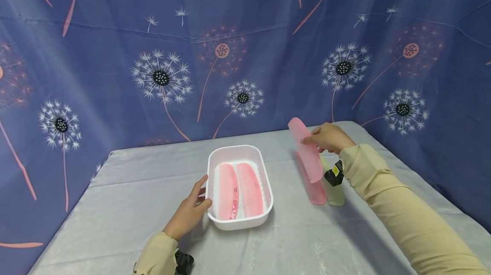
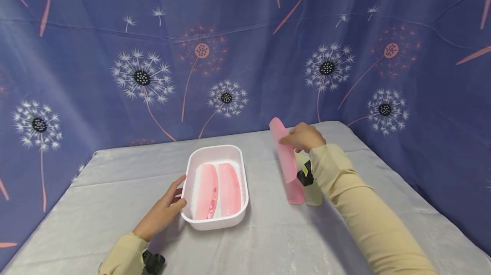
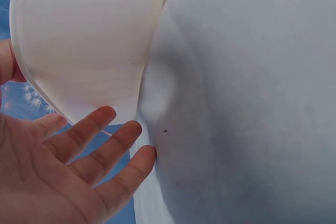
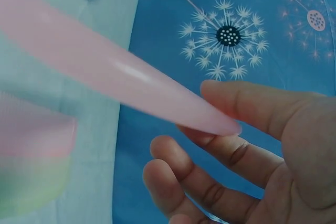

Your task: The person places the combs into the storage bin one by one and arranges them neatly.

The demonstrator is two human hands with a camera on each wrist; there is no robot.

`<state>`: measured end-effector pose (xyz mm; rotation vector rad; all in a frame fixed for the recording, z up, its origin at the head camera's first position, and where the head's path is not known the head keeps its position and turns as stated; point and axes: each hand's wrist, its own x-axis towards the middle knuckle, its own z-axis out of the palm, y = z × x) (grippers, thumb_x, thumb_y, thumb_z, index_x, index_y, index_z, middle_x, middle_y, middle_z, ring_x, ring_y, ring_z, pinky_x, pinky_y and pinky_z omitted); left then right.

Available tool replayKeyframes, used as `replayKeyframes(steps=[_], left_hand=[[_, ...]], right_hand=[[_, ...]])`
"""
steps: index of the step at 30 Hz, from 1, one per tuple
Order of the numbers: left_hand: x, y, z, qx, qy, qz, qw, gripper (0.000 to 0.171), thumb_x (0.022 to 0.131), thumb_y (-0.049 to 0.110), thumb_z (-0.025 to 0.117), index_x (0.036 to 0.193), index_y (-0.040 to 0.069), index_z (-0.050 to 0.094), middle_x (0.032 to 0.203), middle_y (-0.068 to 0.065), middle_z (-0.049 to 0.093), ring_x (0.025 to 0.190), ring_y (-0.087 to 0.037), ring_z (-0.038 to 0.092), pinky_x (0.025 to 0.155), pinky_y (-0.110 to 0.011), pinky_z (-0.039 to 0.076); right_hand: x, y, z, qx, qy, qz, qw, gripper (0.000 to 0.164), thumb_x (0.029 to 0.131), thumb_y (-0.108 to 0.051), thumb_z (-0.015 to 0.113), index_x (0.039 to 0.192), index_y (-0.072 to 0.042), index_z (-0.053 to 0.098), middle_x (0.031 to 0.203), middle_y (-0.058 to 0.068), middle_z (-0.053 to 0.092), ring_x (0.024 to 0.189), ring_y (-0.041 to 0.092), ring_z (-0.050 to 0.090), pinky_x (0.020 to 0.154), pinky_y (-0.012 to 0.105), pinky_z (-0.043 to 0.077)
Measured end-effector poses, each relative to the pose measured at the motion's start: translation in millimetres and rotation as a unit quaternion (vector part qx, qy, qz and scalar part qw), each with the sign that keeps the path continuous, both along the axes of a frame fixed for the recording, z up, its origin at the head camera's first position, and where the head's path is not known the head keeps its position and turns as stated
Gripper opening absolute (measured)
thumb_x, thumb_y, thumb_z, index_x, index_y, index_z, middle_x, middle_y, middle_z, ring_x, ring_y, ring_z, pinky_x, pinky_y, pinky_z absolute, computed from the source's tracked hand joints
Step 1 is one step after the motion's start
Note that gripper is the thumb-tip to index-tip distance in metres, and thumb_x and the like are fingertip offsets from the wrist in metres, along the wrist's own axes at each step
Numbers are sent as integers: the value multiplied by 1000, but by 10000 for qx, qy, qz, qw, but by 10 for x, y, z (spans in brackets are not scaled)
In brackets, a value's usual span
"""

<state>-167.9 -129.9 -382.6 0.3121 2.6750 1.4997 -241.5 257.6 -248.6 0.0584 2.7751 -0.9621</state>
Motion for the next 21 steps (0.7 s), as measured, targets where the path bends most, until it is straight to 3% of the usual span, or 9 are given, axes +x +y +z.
replayKeyframes(steps=[11, 16, 21], left_hand=[[8, 5, -6, 29, -24, 19, 10000, 69, 96, 11, 52, 161, 11, 28, 145, -28, 50, 127, -42, 55, 105, -61, 42], [6, 6, -4, 55, -30, 2, 10000, 69, 97, 12, 52, 161, 10, 27, 146, -29, 50, 128, -43, 54, 106, -61, 42], [4, 8, 2, 84, -42, -26, 10000, 69, 97, 13, 52, 161, 10, 26, 146, -29, 49, 129, -44, 53, 106, -60, 42]], right_hand=[[35, -113, 68, -151, 52, 87, 9998, 63, 95, -38, 65, 143, 2, 55, 146, 24, 51, 101, 31, 63, 78, 37, 50], [59, -174, 100, -280, 105, 129, 9995, 59, 96, -36, 66, 140, 3, 58, 139, 22, 55, 97, 28, 61, 77, 36, 48], [69, -233, 124, -341, 163, 167, 9991, 57, 96, -36, 66, 137, 3, 61, 137, 21, 57, 99, 28, 61, 87, 45, 51]])
